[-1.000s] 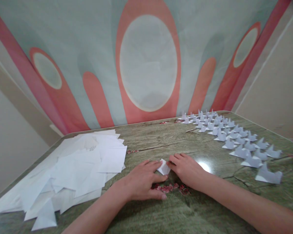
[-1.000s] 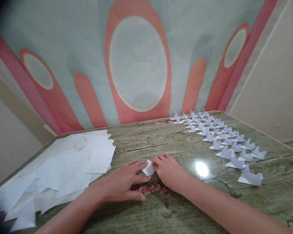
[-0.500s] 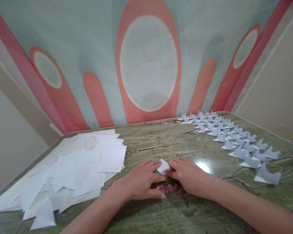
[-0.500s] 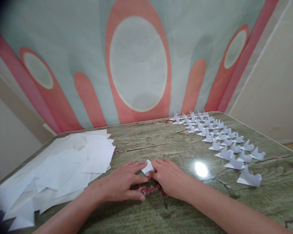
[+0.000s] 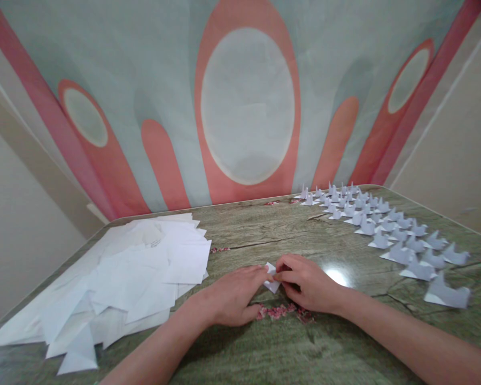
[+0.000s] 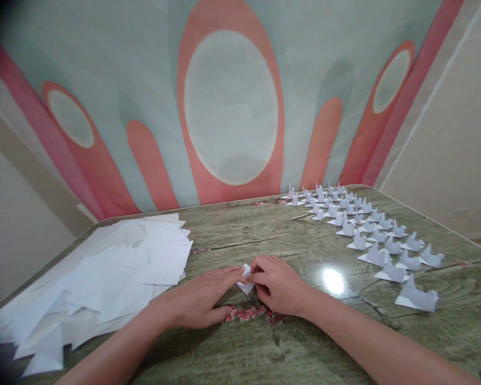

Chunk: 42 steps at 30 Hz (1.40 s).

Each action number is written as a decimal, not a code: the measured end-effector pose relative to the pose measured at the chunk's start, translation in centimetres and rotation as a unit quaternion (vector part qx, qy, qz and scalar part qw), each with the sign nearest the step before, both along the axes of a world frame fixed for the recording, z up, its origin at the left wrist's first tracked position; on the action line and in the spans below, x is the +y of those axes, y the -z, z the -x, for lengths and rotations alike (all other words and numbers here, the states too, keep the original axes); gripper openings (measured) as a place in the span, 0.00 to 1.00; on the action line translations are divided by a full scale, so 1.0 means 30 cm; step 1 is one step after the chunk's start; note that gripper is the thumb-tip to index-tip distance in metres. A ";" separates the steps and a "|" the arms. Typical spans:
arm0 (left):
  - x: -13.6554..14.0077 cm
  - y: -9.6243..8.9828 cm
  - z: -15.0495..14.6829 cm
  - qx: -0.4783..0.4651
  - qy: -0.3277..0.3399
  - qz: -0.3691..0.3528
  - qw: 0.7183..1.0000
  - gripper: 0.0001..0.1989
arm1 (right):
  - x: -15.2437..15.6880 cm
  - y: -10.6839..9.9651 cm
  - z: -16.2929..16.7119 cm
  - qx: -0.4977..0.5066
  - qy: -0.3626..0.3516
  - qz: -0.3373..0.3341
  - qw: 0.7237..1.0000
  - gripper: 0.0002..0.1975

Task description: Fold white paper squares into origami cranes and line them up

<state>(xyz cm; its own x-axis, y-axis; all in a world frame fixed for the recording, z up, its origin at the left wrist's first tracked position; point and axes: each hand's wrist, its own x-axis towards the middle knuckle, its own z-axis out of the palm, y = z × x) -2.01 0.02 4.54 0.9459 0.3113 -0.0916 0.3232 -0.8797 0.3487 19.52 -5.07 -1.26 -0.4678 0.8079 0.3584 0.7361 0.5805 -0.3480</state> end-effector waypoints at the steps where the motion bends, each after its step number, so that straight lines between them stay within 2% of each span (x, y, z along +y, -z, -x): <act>1: 0.003 0.007 -0.001 -0.009 -0.019 0.007 1.000 0.25 | 0.003 0.008 0.003 0.012 0.003 -0.006 1.000 0.15; 4: 0.023 0.037 -0.010 -0.042 -0.074 0.019 0.996 0.18 | 0.011 0.024 0.008 0.023 0.013 -0.016 1.000 0.14; 8: 0.063 0.090 -0.018 -0.106 -0.098 0.054 0.988 0.12 | 0.014 0.026 0.005 0.015 0.012 -0.027 0.999 0.12; 12: 0.090 0.128 -0.010 -0.163 -0.106 0.114 0.974 0.14 | 0.014 0.021 -0.003 0.005 -0.005 -0.036 0.999 0.13; 16: 0.094 0.143 -0.003 -0.181 -0.120 0.154 0.964 0.16 | 0.020 0.030 -0.016 -0.026 -0.012 -0.065 0.998 0.13; 23: 0.085 0.148 -0.007 -0.180 -0.136 0.156 0.962 0.18 | 0.020 0.037 -0.023 -0.139 -0.060 -0.163 0.975 0.09; 31: 0.079 0.140 -0.013 -0.172 -0.161 0.163 0.958 0.19 | 0.016 0.020 -0.015 -0.165 -0.071 -0.177 0.968 0.10; 36: 0.058 0.124 -0.026 -0.169 -0.174 0.149 0.959 0.21 | 0.024 0.039 -0.003 -0.131 -0.025 -0.166 0.977 0.09; 39: 0.032 0.121 -0.042 -0.178 -0.204 0.120 0.955 0.25 | 0.025 0.048 0.006 -0.107 0.013 -0.162 0.981 0.09; 42: 0.004 0.130 -0.056 -0.196 -0.237 0.100 0.946 0.23 | 0.021 0.050 0.014 -0.094 0.038 -0.161 0.982 0.08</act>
